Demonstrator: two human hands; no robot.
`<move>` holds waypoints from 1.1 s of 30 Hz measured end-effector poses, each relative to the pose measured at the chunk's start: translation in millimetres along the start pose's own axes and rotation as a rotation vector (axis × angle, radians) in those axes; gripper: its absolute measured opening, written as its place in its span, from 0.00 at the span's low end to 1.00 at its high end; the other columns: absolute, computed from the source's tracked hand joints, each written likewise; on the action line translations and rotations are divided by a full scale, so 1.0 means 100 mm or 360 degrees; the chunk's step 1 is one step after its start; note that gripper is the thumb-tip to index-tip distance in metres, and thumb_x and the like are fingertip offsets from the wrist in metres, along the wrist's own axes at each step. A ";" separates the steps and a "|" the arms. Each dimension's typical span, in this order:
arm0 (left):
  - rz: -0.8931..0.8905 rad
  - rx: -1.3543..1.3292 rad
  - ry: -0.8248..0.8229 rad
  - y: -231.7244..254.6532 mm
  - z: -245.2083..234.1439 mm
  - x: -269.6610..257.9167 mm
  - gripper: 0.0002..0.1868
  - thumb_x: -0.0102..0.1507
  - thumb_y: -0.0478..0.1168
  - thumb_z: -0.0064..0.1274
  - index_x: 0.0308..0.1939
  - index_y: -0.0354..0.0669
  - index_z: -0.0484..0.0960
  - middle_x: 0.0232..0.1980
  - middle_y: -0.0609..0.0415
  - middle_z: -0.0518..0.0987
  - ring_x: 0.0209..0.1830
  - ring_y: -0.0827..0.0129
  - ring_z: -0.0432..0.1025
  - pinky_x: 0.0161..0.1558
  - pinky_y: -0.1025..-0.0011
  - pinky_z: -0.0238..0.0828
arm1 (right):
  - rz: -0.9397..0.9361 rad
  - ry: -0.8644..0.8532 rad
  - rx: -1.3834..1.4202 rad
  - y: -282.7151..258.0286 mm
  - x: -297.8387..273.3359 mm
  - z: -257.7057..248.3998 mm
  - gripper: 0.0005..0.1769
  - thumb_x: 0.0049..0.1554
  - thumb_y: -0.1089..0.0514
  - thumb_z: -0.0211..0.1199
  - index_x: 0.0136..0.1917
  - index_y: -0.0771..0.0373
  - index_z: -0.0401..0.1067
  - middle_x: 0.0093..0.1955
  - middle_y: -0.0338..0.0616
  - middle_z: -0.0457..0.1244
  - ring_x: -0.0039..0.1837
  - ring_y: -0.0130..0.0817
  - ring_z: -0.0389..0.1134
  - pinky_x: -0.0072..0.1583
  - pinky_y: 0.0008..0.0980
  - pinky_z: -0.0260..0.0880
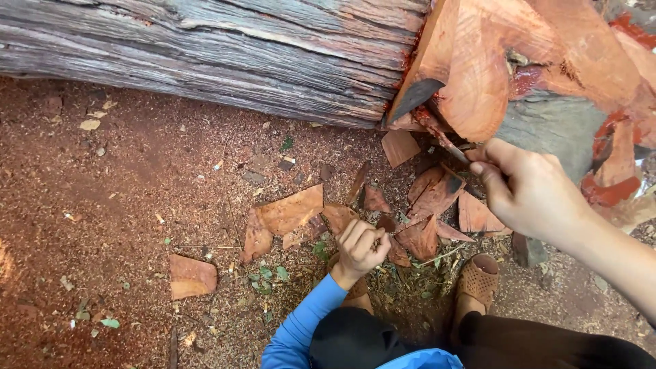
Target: Applying a red adhesive to small wood shards and attaching them to a large log as part of a woodworking project.
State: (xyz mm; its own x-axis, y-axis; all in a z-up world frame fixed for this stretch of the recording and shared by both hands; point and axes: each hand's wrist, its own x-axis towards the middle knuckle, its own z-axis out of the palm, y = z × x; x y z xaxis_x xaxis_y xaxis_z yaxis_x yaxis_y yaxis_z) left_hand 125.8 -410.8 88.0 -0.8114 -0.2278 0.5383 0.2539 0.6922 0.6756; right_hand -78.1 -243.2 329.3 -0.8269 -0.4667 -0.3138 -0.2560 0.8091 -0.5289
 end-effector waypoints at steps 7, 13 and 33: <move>-0.0045 -0.0090 -0.0007 -0.06 0.02 -0.11 0.09 0.50 0.28 0.61 0.21 0.41 0.75 0.28 0.57 0.73 0.24 0.73 0.62 0.25 0.76 0.61 | -0.0105 -0.0136 -0.0563 -0.05 -0.10 -0.07 0.11 0.60 0.68 0.56 0.55 0.68 0.74 0.27 0.48 0.71 0.18 0.32 0.70 0.20 0.26 0.69; -0.0087 -0.0157 -0.0052 0.02 -0.01 -0.06 0.10 0.50 0.28 0.61 0.21 0.40 0.75 0.28 0.56 0.72 0.24 0.72 0.61 0.26 0.76 0.62 | 0.0010 -0.0230 -0.0486 -0.24 0.05 0.09 0.14 0.61 0.70 0.53 0.59 0.71 0.72 0.32 0.51 0.72 0.18 0.31 0.71 0.17 0.22 0.70; -0.0145 -0.0260 -0.0149 0.06 -0.04 -0.07 0.10 0.50 0.28 0.60 0.21 0.41 0.73 0.27 0.57 0.71 0.25 0.71 0.63 0.27 0.76 0.65 | 0.0565 -0.0139 0.1273 -0.01 -0.13 0.18 0.13 0.66 0.66 0.50 0.56 0.72 0.75 0.25 0.50 0.61 0.22 0.34 0.57 0.25 0.30 0.54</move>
State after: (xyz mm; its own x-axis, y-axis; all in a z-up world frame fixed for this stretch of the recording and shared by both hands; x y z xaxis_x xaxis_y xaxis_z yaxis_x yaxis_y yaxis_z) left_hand 135.4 -407.7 90.3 -0.8783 -0.2144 0.4273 0.2531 0.5496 0.7961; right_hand -57.8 -244.1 319.3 -0.7412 -0.2872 -0.6067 0.4636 0.4345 -0.7722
